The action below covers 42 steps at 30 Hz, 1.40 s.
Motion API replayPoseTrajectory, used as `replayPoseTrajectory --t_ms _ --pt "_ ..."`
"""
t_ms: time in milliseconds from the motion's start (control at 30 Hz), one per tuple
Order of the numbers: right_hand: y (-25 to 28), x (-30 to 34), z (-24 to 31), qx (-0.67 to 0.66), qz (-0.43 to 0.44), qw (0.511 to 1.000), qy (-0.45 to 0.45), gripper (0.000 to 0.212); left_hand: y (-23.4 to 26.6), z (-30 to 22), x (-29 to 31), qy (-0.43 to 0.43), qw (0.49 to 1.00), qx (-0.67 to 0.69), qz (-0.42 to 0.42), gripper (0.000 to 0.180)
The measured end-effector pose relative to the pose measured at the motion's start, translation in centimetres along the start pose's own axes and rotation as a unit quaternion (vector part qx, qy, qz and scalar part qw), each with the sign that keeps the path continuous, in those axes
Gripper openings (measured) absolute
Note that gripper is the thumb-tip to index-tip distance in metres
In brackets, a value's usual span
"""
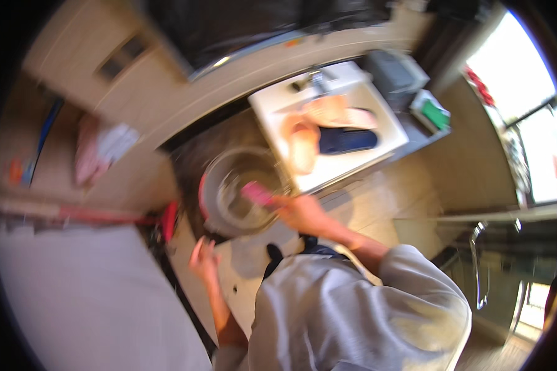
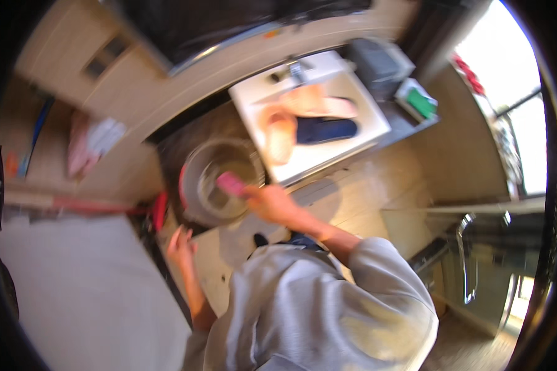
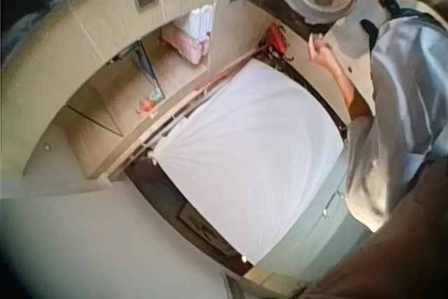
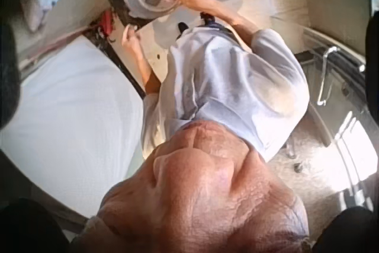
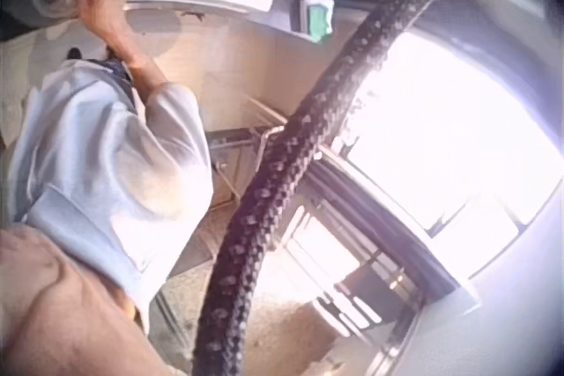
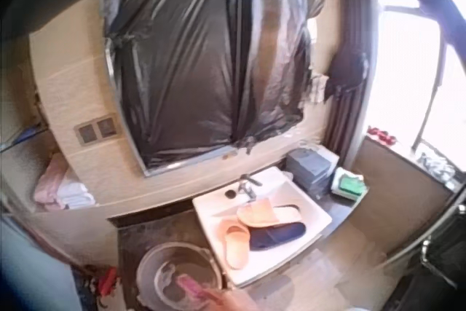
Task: The person scrubs a pair of pink slippers and a white sneaker with a pink brush in a bucket of soapy water. They rinse the items and place them on the sink counter.
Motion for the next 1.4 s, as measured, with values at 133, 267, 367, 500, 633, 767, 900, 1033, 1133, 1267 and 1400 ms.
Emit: replayPoseTrajectory --t_ms 133,267,367,500,633,767,900,1033,1133,1267,1400 --pt "-2.0 -3.1 0.7 0.157 0.095 0.982 0.036 0.025 0.4 2.3 3.5 0.070 0.996 -0.006 -0.052 0.027" --pt "-0.7 -2.6 2.1 -0.006 -0.001 0.997 0.078 0.026 -2.2 2.3 6.1 0.107 0.993 0.002 -0.055 0.029" --pt "-2.1 -3.5 -0.3 0.050 0.060 0.997 -0.007 0.029 -4.2 1.9 6.6 0.124 0.992 0.015 -0.031 0.028" --pt "-1.8 -2.3 1.7 -0.034 -0.047 0.996 0.074 0.028 -3.9 1.8 6.1 0.123 0.992 0.023 0.005 0.027" --pt "-2.7 -3.2 -0.1 -0.103 -0.107 0.984 0.097 0.028 -5.3 0.7 4.6 0.133 0.991 0.021 0.028 0.028" --pt "-2.4 -2.5 1.4 -0.235 -0.011 0.969 -0.075 0.034 -4.2 -0.9 5.2 0.125 0.991 0.041 0.024 0.029" --pt "-3.0 -2.9 1.7 -0.394 0.066 0.904 -0.152 0.037 -3.1 -0.4 6.1 0.143 0.988 0.053 0.001 0.028" --pt "-2.6 -2.6 1.9 -0.375 0.062 0.908 -0.178 0.038 -1.6 0.6 5.9 0.153 0.985 0.083 -0.013 0.028" --pt "-2.4 -2.8 0.7 -0.388 0.073 0.893 -0.215 0.038 -1.5 1.4 4.6 0.164 0.982 0.094 -0.001 0.029" --pt "-2.4 -1.9 2.3 -0.324 0.015 0.923 -0.207 0.038 -1.7 1.2 2.4 0.139 0.982 0.111 0.056 0.034" --pt "-4.8 -2.1 0.5 -0.293 -0.005 0.925 -0.240 0.035 -2.0 1.7 0.1 0.150 0.977 0.124 0.090 0.038"
Point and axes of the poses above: each hand's wrist, its own x-axis away from the middle knuckle, its own y-axis out of the back of the hand, z = x × y, the point moved 1 cm from there along -x, towards the middle knuckle, and after that the axes turned 2 degrees about -z, right-handed, at the moved point
